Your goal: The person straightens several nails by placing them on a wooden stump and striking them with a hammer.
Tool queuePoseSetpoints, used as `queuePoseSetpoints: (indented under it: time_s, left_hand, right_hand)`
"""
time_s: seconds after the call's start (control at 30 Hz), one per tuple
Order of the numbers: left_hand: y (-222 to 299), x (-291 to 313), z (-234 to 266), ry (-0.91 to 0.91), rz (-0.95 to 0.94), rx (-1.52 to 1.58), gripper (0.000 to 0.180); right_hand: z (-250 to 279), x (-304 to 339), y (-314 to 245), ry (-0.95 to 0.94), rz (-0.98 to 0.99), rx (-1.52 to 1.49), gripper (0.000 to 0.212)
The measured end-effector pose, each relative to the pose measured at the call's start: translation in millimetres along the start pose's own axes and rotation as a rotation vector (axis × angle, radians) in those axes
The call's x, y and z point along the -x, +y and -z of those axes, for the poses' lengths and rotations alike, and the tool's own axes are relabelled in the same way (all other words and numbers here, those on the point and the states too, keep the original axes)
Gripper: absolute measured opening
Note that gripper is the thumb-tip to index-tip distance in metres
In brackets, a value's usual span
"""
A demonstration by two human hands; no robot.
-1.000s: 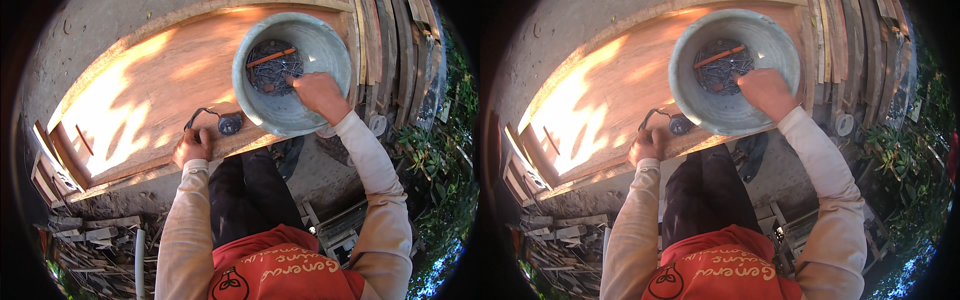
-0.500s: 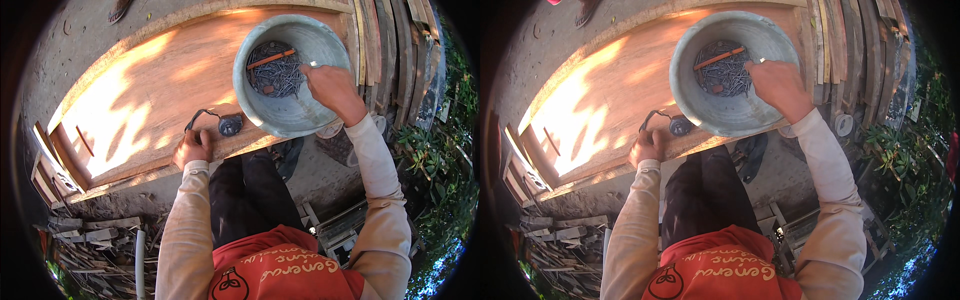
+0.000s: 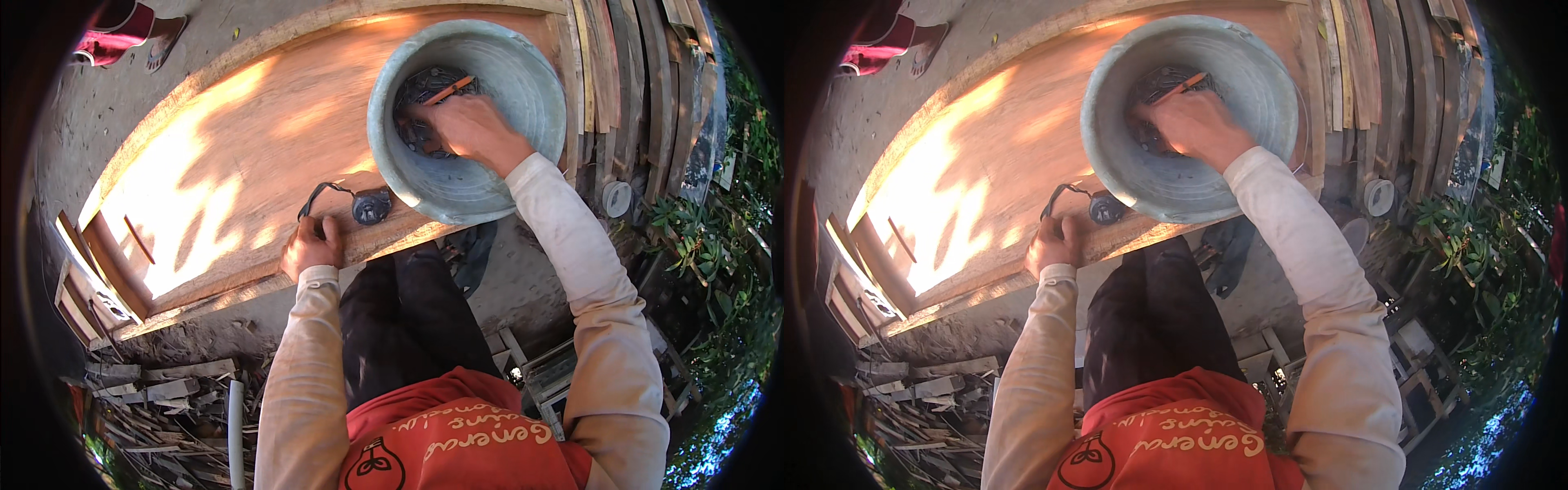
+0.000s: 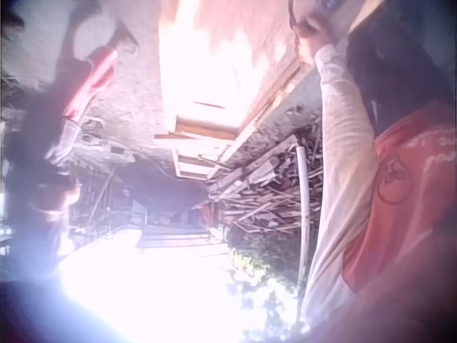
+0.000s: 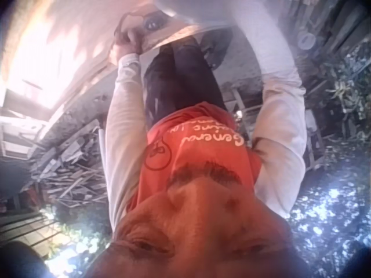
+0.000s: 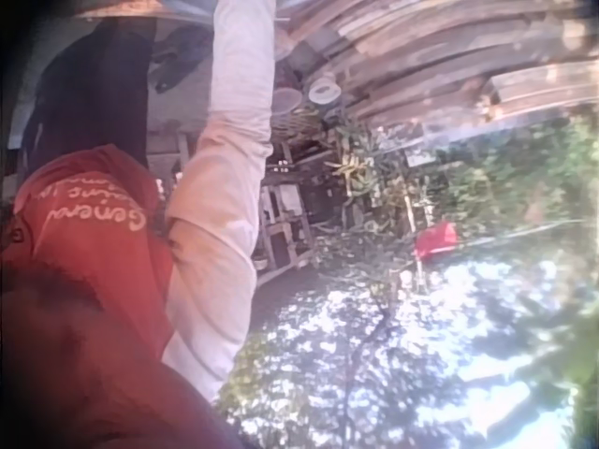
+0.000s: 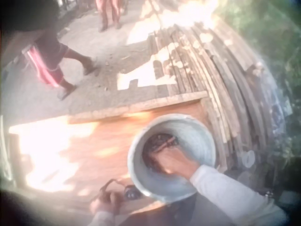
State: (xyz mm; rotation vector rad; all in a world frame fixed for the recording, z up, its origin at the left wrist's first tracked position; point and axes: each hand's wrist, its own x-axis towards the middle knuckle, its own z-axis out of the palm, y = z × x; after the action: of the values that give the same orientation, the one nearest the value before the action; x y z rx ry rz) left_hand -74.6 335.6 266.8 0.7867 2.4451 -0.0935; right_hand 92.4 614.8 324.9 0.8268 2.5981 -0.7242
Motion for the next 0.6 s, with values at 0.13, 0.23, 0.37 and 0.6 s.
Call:
queuePoseSetpoints:
  time_s: [0.13,0.23,0.37,0.6]
  left_hand:
    - [-1,1,1,-0.006,0.01,0.014,0.038]
    - [-1,-1,0,0.01,0.002,0.011,0.038]
    - [-3,-1,0,0.015,-0.009,0.017,0.037]
    - [1,0,-1,0.025,-0.019,0.011,0.036]
  right_hand:
    - [18,23,3,-0.171,-0.059,0.251,0.032]
    - [29,37,12,-0.238,-0.145,0.374,0.031]
    - [41,42,12,-0.179,-0.165,0.316,0.026]
    - [33,45,17,0.097,-0.08,-0.259,0.025]
